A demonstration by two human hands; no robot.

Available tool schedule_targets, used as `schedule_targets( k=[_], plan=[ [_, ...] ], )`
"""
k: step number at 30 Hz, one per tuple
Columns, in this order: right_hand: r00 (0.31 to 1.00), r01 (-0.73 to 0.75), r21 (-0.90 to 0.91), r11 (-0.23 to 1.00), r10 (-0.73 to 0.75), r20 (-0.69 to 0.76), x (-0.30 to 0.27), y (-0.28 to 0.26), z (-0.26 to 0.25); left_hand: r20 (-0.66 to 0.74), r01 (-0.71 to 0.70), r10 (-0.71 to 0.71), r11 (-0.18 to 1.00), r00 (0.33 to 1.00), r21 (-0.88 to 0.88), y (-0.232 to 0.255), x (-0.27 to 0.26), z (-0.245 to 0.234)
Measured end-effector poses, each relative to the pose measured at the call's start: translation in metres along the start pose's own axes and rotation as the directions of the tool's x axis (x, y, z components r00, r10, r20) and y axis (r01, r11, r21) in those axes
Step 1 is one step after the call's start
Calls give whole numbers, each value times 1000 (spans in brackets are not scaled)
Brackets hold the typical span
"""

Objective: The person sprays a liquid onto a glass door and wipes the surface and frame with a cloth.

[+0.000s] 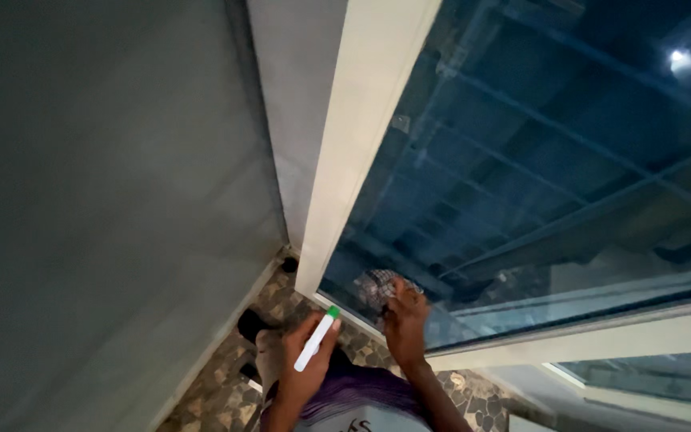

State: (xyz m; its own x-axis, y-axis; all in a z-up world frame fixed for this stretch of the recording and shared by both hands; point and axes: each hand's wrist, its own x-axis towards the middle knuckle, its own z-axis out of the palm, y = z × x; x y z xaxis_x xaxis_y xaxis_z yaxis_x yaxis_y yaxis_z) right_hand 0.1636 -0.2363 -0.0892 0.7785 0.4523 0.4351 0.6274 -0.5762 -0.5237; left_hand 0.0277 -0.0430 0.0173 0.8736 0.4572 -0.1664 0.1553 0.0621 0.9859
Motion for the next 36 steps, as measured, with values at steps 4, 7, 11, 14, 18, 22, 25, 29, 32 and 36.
schedule_targets(
  k=[4, 7, 11, 14, 18, 22, 25, 29, 32, 36],
  plan=[
    [980, -57, -50, 997, 46, -195, -9, 16, 7, 44, -112, 116, 990, 992, -82, 2, -1, 1],
    [906, -86, -186, 979, -1, -424, 1, 19, -7, 30, -203, 206, 977, 978, -69, 0, -1, -2],
    [801, -155, -164, 974, 26, -599, 55, -12, -23, -64, 51, -55, 997, 996, -57, -6, -2, -2],
    [860, -85, 164, 983, 156, -486, 98, -50, -22, -89, 10, -15, 998, 996, -66, -10, -3, -8],
    [910, 177, -175, 969, -229, -347, 126, -62, 17, -115, 56, -60, 997, 992, -45, -8, -3, -6],
    [949, 239, -271, 932, -284, -138, 94, -25, 47, -156, 13, -7, 999, 988, 34, -1, 0, -10],
    [981, 185, -84, 979, -189, -41, 52, 6, 35, -143, 153, -142, 986, 980, 69, 4, 4, -18],
    [986, 15, -228, 974, -52, -160, 22, 22, 1, -125, 28, -22, 999, 992, 46, 0, 9, -24],
    [884, 45, -221, 974, -142, -445, 40, 2, -33, -110, 64, -63, 998, 992, 13, 0, 14, -28],
    [764, -20, -231, 973, -134, -631, 95, -37, -39, -80, 49, -48, 999, 996, 16, 1, 19, -30]
  ],
)
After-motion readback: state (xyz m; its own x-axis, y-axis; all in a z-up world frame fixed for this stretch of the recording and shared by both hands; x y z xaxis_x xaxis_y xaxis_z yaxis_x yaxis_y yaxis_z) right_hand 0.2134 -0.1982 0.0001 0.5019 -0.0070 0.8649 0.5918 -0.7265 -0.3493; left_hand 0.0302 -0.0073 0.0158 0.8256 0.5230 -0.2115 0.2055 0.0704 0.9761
